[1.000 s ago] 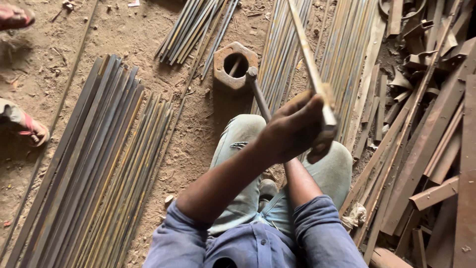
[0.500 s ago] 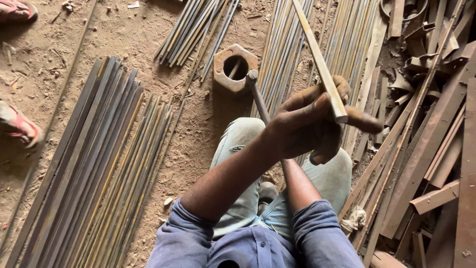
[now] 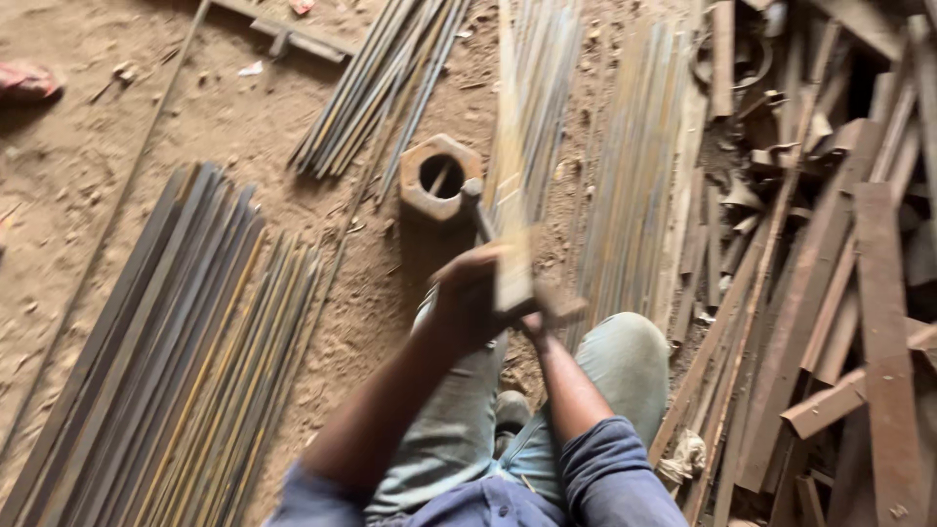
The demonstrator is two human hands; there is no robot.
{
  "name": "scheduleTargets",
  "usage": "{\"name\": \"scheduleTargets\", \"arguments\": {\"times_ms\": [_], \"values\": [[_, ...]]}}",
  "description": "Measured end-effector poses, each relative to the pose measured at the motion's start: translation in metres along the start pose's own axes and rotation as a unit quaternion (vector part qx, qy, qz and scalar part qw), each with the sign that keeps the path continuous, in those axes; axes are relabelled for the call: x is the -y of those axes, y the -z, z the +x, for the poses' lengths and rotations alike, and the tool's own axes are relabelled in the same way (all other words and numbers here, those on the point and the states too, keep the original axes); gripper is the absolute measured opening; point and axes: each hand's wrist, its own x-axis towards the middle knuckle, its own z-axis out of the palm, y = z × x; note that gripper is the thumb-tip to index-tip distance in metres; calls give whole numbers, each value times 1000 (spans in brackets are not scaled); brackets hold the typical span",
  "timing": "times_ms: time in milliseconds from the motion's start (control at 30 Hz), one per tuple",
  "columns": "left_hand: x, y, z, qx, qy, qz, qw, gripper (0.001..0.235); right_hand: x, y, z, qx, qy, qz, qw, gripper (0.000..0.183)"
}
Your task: The person sits on the ground and uses a hammer to repeatedly strike the tip of a long metal rod placed on a hexagonal anvil. They adjust the rod's position between strikes to sharpen the end and then place the finished rod aside.
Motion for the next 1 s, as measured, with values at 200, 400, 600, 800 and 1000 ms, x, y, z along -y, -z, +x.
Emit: {"name": "scheduleTargets", "arguments": {"times_ms": [200,400,600,800,1000], "values": [[8,148,-122,157,458,-80,871,37,6,6,-7,-5,-31,0,1000,57],[101,176,-249,102,777,-27,621,57,-12,-2,2,-73,34,1,997,44],[233,121,-290,33,550,236,801,53,-24,7,24,-74,124,60,988,38],[293,96,-262,15,616,217,757,71,39,44,7,-117,303,75,943,21],[302,81,-258,42,615,304,727,70,88,35,14,-197,287,38,937,19]]}}
